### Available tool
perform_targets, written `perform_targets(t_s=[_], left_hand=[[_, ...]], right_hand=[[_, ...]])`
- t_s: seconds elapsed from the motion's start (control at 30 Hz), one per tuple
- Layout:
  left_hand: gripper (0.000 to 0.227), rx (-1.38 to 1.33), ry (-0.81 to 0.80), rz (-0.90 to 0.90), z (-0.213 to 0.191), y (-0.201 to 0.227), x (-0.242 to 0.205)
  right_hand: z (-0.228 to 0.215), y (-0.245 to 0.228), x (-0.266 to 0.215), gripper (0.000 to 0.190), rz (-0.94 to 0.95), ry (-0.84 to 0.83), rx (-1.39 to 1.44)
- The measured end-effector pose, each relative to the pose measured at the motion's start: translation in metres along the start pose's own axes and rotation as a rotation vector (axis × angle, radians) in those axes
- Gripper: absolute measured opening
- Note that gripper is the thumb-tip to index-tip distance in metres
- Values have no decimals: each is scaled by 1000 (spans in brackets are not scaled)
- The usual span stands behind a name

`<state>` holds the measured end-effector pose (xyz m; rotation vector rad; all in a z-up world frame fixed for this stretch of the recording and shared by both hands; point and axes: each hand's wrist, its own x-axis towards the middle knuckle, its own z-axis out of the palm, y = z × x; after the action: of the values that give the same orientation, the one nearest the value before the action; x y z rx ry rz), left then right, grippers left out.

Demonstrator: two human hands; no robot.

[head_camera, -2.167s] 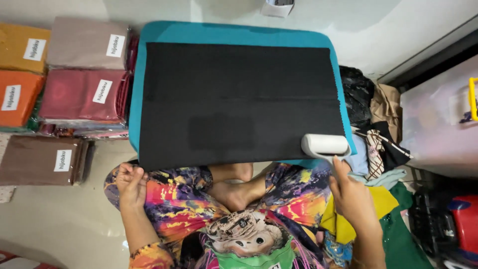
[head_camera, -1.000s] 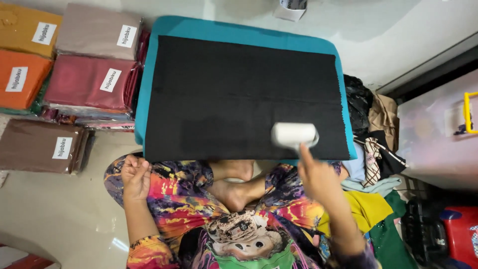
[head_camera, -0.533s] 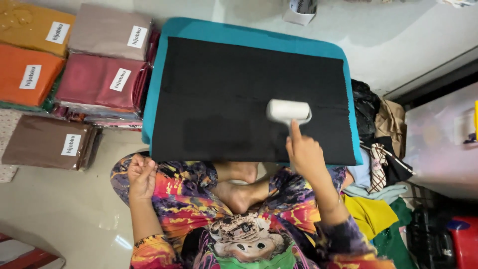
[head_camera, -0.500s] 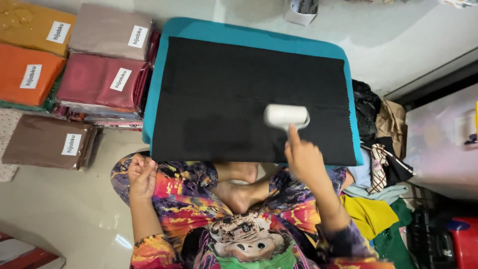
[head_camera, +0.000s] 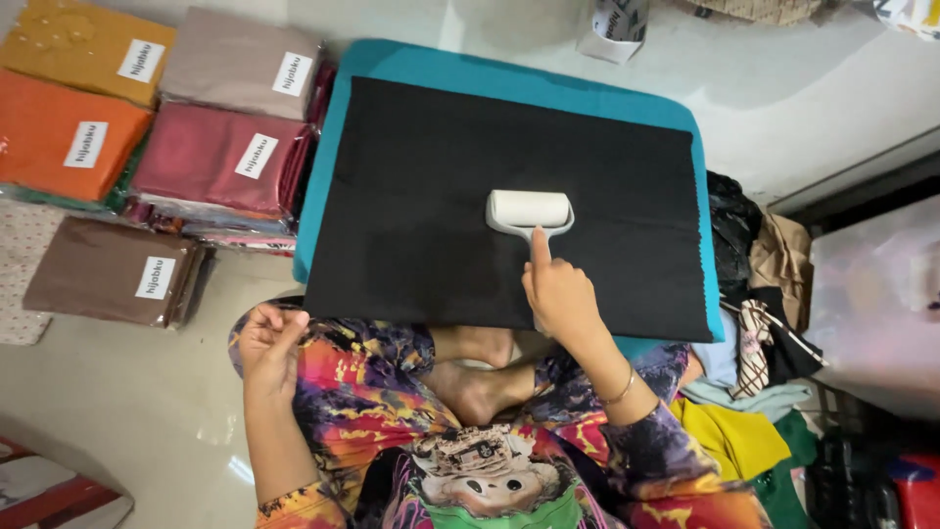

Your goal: Cleaning a black hijab with a lint roller and then folding it neatly.

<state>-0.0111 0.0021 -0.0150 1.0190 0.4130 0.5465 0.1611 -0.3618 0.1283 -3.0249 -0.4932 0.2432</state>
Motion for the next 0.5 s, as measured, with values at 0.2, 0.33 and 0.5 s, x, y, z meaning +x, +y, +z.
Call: perform_targets(t_s=[0.2,0.33,0.5], left_hand=[[40,141,78,5,15,18,-9],[41,161,87,6,20,26,-11],[40,231,83,24,24,33,-15]], right_hand=[[-1,-27,-87,61,-215,-102,-120],[-4,-39,-105,65,-306,-50,-148],[-5,-61,-30,61,-279,37,-22]])
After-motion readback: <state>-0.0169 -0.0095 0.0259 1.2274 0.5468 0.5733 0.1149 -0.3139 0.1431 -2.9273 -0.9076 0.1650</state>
